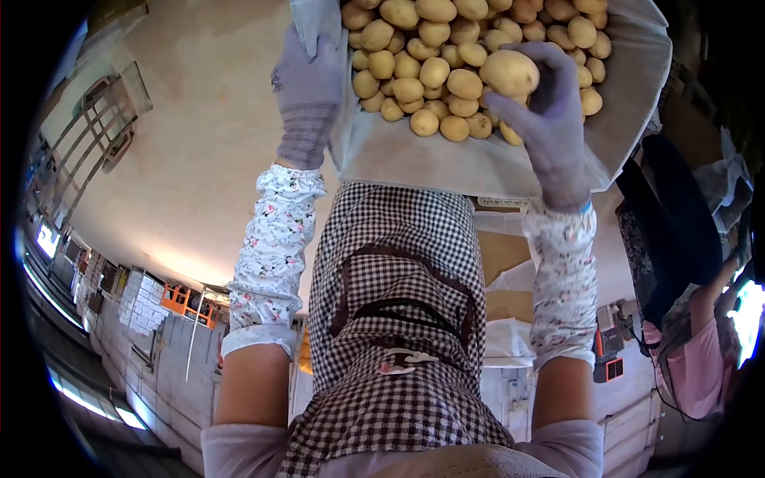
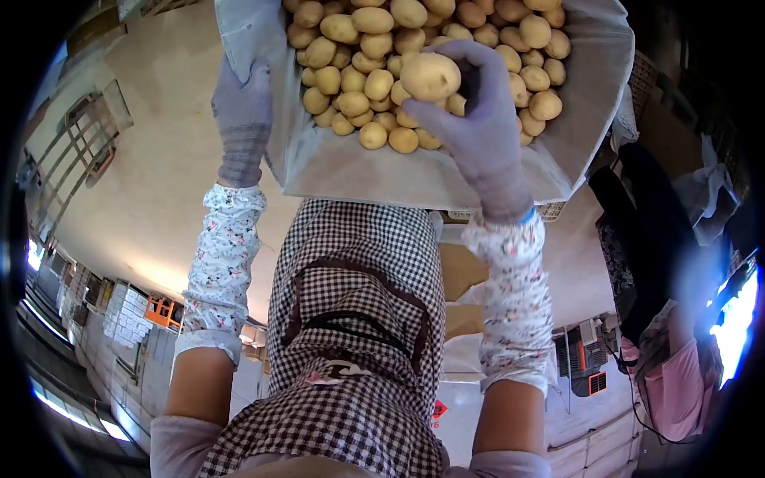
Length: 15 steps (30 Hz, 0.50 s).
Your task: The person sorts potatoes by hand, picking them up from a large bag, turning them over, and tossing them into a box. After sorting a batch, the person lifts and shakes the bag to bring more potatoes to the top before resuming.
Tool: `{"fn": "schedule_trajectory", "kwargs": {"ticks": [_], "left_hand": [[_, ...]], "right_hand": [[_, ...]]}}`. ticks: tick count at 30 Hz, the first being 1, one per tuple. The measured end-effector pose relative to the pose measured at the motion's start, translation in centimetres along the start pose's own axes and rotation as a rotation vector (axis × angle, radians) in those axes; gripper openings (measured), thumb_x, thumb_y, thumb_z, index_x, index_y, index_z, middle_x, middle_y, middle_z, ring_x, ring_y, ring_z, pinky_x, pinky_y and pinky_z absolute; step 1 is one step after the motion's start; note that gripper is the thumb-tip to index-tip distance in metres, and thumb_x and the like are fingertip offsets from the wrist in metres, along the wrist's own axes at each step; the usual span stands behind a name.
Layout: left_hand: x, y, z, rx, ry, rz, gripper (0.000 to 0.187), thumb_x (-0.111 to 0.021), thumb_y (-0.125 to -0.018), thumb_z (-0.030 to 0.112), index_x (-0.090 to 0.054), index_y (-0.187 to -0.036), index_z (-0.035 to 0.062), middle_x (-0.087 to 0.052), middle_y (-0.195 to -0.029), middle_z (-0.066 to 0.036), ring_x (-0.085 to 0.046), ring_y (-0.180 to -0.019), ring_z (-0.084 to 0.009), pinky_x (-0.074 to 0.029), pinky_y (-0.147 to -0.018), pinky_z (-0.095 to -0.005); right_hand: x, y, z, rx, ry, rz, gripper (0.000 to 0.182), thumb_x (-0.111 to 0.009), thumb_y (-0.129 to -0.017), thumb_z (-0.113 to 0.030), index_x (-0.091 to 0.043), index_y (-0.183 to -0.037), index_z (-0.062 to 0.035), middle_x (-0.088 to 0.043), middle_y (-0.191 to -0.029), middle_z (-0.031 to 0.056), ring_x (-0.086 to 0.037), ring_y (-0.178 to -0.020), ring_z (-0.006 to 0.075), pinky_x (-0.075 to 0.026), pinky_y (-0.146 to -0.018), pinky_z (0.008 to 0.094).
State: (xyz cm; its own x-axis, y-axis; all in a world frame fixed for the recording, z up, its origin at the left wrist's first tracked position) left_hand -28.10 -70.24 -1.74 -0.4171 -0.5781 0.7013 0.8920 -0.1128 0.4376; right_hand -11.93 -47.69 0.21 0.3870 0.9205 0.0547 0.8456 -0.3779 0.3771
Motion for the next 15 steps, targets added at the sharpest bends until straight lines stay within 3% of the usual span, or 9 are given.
{"fn": "schedule_trajectory", "kwargs": {"ticks": [3,5,8,10,12,14,15], "left_hand": [[0.1,-0.3,-0.7,0.013,0.027,-0.025,0.038,-0.060,-0.096,0.024,-0.061,-0.124,-0.0013,-0.073,-0.110,-0.018,-0.069,-0.104,-0.0300,-0.052,-0.092,-0.0402],[0.0,-0.4,-1.0,0.084,0.033,-0.032,0.038,-0.060,-0.096,0.023,-0.060,-0.125,-0.0021,-0.072,-0.113,-0.017,-0.068,-0.107,-0.0273,-0.051,-0.094,-0.0386],[0.0,-0.5,-1.1,-0.008,0.057,-0.003,0.039,-0.060,-0.097,0.021,-0.060,-0.127,-0.0029,-0.072,-0.115,-0.017,-0.068,-0.108,-0.0258,-0.051,-0.095,-0.0379],[0.1,-0.3,-1.0,-0.010,0.062,-0.001,0.039,-0.059,-0.097,0.021,-0.060,-0.127,-0.0032,-0.071,-0.115,-0.017,-0.068,-0.108,-0.0262,-0.051,-0.095,-0.0379],[0.1,-0.5,-0.9,-0.016,0.070,0.007,0.040,-0.059,-0.097,0.021,-0.059,-0.128,-0.0035,-0.071,-0.116,-0.017,-0.068,-0.108,-0.0266,-0.051,-0.096,-0.0379],[0.1,-0.4,-0.8,-0.076,0.048,0.009,0.036,-0.055,-0.095,0.024,-0.059,-0.122,0.0006,-0.071,-0.109,-0.022,-0.068,-0.103,-0.0394,-0.052,-0.091,-0.0457],[0.1,-0.4,-0.7,-0.078,0.049,0.009,0.036,-0.055,-0.095,0.024,-0.059,-0.122,0.0006,-0.071,-0.109,-0.022,-0.068,-0.103,-0.0394,-0.052,-0.091,-0.0457]], "right_hand": [[0.0,1.7,-2.8,-0.089,-0.272,0.115,0.067,-0.086,-0.072,0.005,-0.048,-0.126,-0.0037,-0.059,-0.123,0.0104,-0.061,-0.112,0.0187,-0.054,-0.100,0.0328],[0.1,2.2,-3.8,-0.043,-0.223,0.126,0.066,-0.087,-0.071,0.005,-0.048,-0.125,-0.0036,-0.059,-0.121,0.0098,-0.061,-0.112,0.0185,-0.054,-0.100,0.0325],[0.5,3.0,-4.9,-0.003,-0.142,0.138,0.069,-0.091,-0.068,0.002,-0.048,-0.122,-0.0040,-0.059,-0.117,0.0079,-0.062,-0.110,0.0178,-0.055,-0.099,0.0324],[0.5,3.5,-4.7,-0.139,-0.162,0.136,0.070,-0.093,-0.067,-0.001,-0.050,-0.121,-0.0047,-0.059,-0.113,0.0063,-0.062,-0.107,0.0168,-0.055,-0.097,0.0321],[0.6,3.8,-4.9,-0.140,-0.117,0.144,0.069,-0.094,-0.067,-0.003,-0.050,-0.121,-0.0046,-0.058,-0.113,0.0058,-0.061,-0.106,0.0163,-0.054,-0.096,0.0321],[0.5,4.2,-5.2,-0.146,-0.073,0.151,0.069,-0.094,-0.066,-0.004,-0.051,-0.120,-0.0046,-0.058,-0.112,0.0054,-0.061,-0.106,0.0157,-0.054,-0.096,0.0320],[0.4,4.4,-5.5,-0.148,0.000,0.176,0.066,-0.093,-0.068,-0.003,-0.051,-0.119,-0.0046,-0.057,-0.113,0.0064,-0.061,-0.106,0.0165,-0.054,-0.095,0.0320]]}}
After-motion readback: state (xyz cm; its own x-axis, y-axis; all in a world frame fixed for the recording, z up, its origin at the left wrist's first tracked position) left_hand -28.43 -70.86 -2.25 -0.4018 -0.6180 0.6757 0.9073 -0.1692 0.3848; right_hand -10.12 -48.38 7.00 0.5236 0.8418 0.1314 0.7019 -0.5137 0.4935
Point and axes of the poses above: each hand's wrist, its own y-axis away from the middle knuckle, its own x-axis out of the back of the hand, z = x × y, the point moved 6 cm from there along -y, towards the middle knuckle
